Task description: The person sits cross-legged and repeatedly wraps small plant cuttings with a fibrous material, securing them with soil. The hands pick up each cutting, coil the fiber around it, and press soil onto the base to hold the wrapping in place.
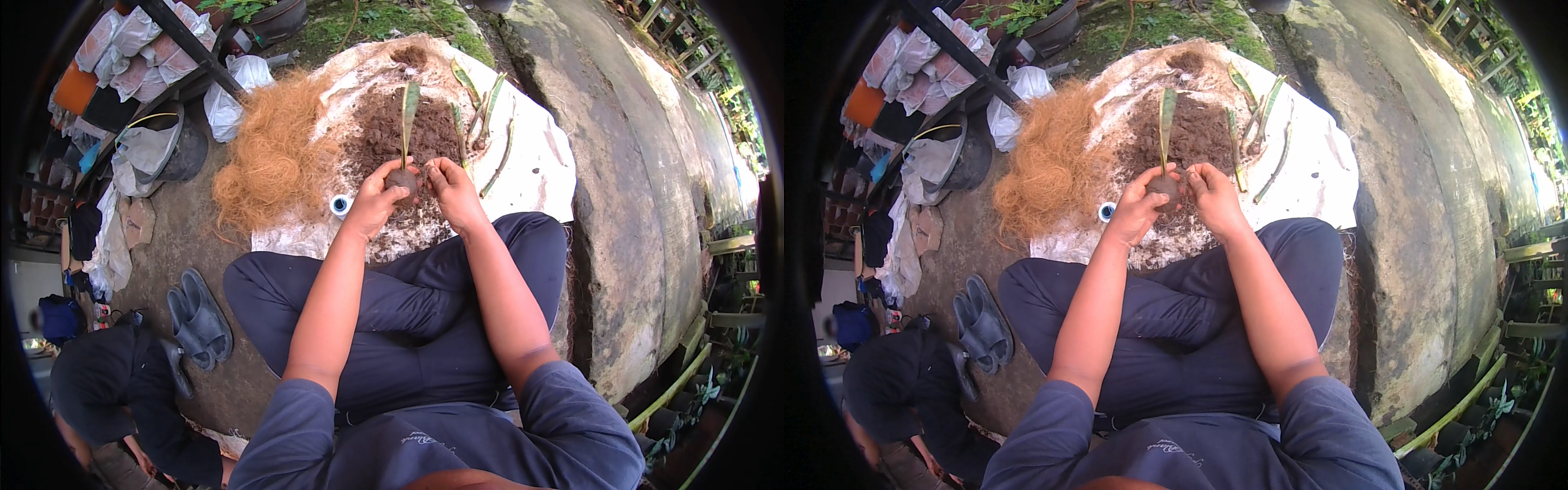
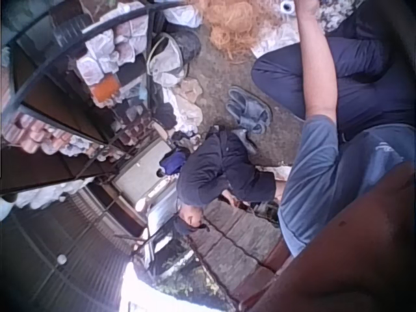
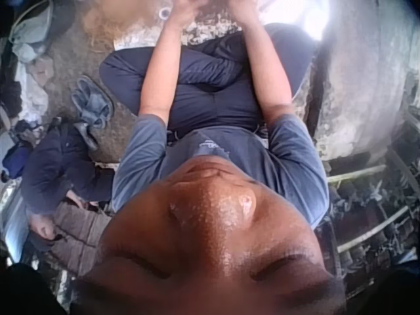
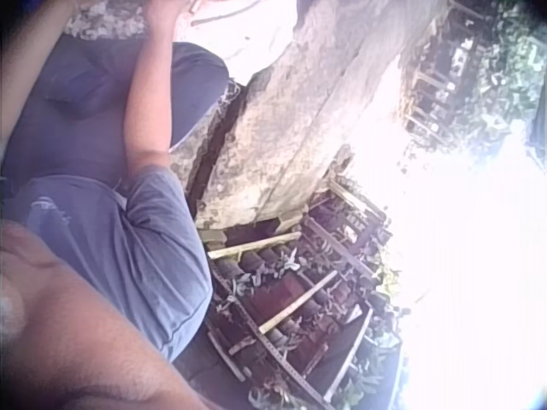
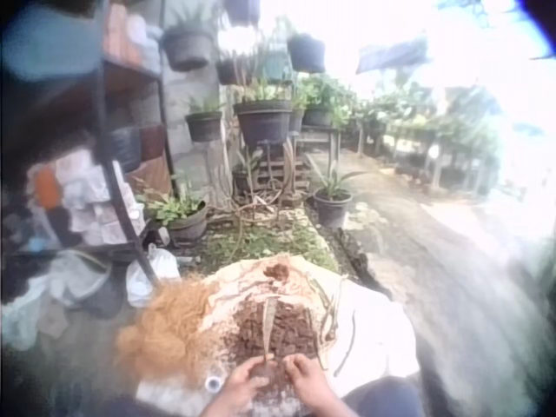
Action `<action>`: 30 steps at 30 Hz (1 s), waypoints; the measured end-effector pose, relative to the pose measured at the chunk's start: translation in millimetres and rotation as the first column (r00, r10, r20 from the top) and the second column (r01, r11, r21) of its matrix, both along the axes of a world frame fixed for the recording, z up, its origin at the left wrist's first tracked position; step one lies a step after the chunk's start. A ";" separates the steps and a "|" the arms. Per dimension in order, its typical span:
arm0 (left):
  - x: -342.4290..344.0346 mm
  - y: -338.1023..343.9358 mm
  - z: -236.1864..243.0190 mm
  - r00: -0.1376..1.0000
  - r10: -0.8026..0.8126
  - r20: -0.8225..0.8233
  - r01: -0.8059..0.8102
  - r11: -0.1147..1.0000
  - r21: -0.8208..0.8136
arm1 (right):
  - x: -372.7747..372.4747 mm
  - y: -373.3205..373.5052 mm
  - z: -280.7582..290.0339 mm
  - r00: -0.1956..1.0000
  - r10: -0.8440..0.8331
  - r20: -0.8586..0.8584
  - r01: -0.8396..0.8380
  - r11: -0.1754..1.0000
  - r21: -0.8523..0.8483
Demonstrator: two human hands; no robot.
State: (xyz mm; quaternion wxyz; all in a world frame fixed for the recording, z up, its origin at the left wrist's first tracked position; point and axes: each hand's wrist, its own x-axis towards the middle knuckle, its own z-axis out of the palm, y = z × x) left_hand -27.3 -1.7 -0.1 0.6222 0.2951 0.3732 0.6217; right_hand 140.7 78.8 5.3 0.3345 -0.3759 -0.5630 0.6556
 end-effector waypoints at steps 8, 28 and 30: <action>0.1 -2.3 7.6 0.999 0.023 0.038 -0.022 1.000 -0.021 | -6.9 -11.0 16.4 0.982 0.001 -0.190 -0.037 0.982 -0.187; -7.0 -2.7 0.0 0.971 0.108 0.213 -0.126 0.989 0.074 | -10.7 -8.4 14.6 0.849 -0.139 -0.510 -0.084 0.917 -0.390; -13.6 -3.9 -0.5 0.948 0.129 0.290 -0.167 0.980 0.112 | 0.1 3.2 17.7 0.921 -0.143 -0.362 0.006 0.935 -0.354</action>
